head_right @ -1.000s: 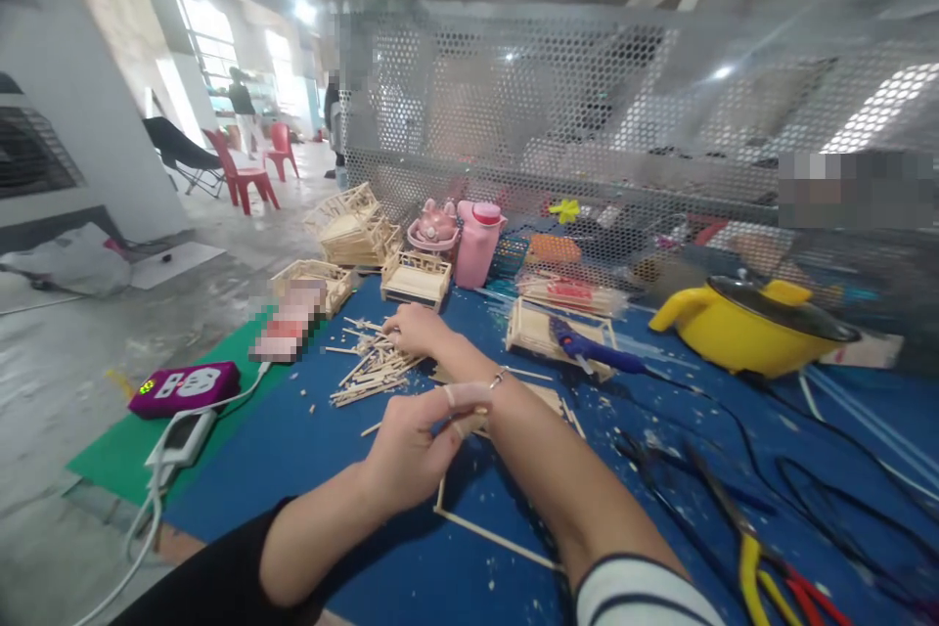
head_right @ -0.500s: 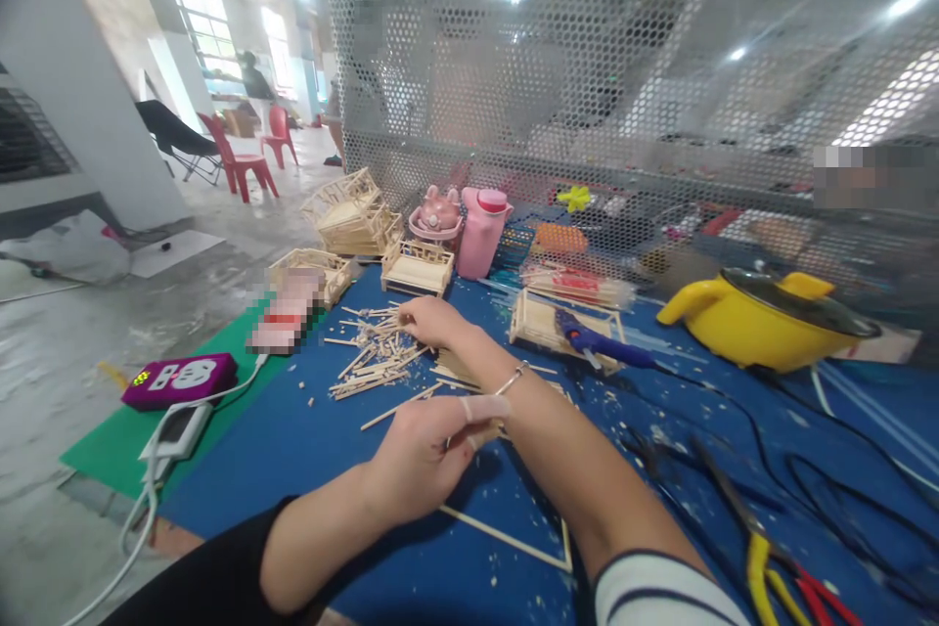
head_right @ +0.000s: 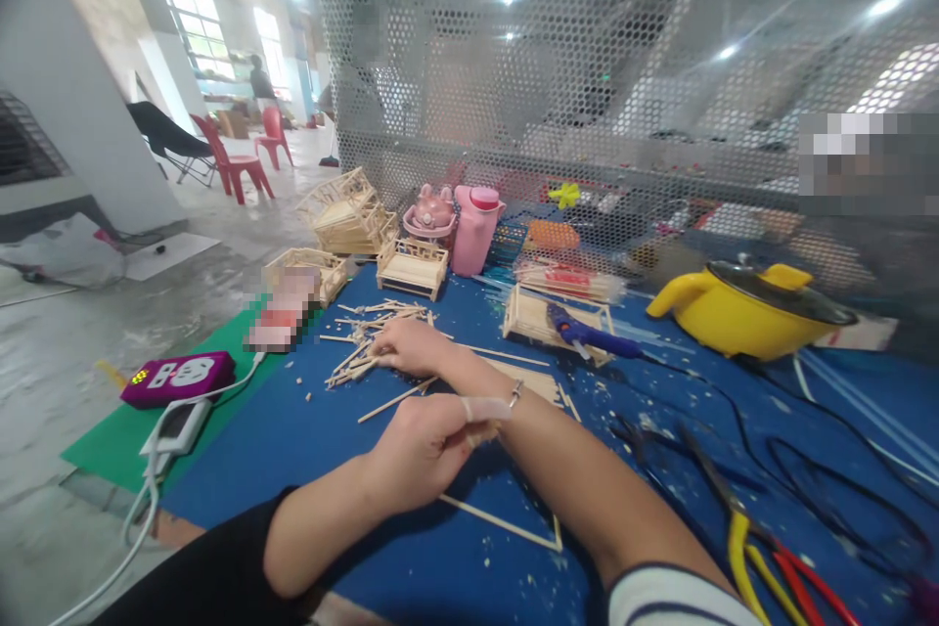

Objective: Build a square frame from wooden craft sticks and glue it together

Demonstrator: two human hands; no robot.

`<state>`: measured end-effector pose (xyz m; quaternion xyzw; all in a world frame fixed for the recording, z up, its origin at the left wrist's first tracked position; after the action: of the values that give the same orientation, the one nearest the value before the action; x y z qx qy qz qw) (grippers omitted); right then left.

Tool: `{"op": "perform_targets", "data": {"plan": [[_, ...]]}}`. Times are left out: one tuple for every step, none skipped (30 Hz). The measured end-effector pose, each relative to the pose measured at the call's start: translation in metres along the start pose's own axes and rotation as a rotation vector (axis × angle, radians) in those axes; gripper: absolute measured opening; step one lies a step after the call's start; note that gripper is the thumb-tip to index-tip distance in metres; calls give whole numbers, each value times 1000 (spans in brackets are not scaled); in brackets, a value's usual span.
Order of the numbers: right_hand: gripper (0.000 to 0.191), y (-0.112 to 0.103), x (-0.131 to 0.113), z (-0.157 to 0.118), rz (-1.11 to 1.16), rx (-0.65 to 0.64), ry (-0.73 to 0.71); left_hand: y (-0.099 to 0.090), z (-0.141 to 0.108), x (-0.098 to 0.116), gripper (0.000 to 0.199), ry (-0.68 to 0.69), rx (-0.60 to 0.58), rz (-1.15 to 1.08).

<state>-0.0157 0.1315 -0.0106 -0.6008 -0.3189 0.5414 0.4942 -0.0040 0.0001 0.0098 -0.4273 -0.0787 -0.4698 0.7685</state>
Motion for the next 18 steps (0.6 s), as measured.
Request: {"op": "perform_targets", "data": {"plan": [[15, -1, 4, 0, -19, 18, 19, 0, 0, 0, 28, -5, -6, 11], [17, -4, 8, 0, -31, 39, 37, 1, 0, -1, 27, -12, -13, 21], [20, -9, 13, -2, -35, 67, 60, 1, 0, -1, 27, -19, -22, 27], [23, -14, 18, -5, -40, 102, 95, 2, 0, -1, 27, -23, -32, 27], [27, -20, 24, -9, -43, 142, 141, 2, 0, -1, 27, -24, -40, 21], [29, -25, 30, -13, -46, 182, 195, 2, 0, -1, 27, -24, -45, 13], [29, -31, 36, -18, -51, 219, 252, 2, 0, 0, 27, -21, -50, 4], [29, -36, 41, -22, -55, 245, 306, 2, 0, 1, 27, -16, -55, -8], [28, -40, 46, -27, -60, 262, 349, 2, 0, 1, 27, -9, -60, -21], [28, -44, 51, -31, -64, 274, 383, 2, 1, 2, 28, -2, -66, -31], [28, -47, 55, -35, -67, 288, 416, 2, 1, 3, 28, 3, -78, -39], [27, -49, 59, -38, -70, 305, 448, 2, 1, 3, 29, 7, -91, -42], [26, -52, 63, -40, -74, 323, 478, 2, 1, 3, 29, 8, -103, -40], [24, -54, 66, -42, -78, 344, 508, 2, 1, 4, 28, 9, -111, -33], [23, -56, 69, -44, -83, 364, 538, 2, 1, 4, 28, 12, -118, -27], [22, -57, 72, -46, -85, 382, 567, 2, 1, 4, 28, 17, -120, -24], [24, -58, 75, -48, -87, 396, 595, 3, 1, 4, 28, 23, -120, -21], [26, -58, 77, -49, -90, 406, 622, 3, 1, 4, 28, 29, -118, -18]]}}
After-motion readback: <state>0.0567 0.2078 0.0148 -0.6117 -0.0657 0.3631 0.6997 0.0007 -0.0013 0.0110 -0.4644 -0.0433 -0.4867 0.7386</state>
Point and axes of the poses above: each hand's wrist, its own z-axis towards the middle knuckle, its own y-axis out of the palm, x = y × z, the point moved 3 cm from there along z, towards the middle knuckle, and after that the axes turned 6 degrees about z, right-handed, at the moved point
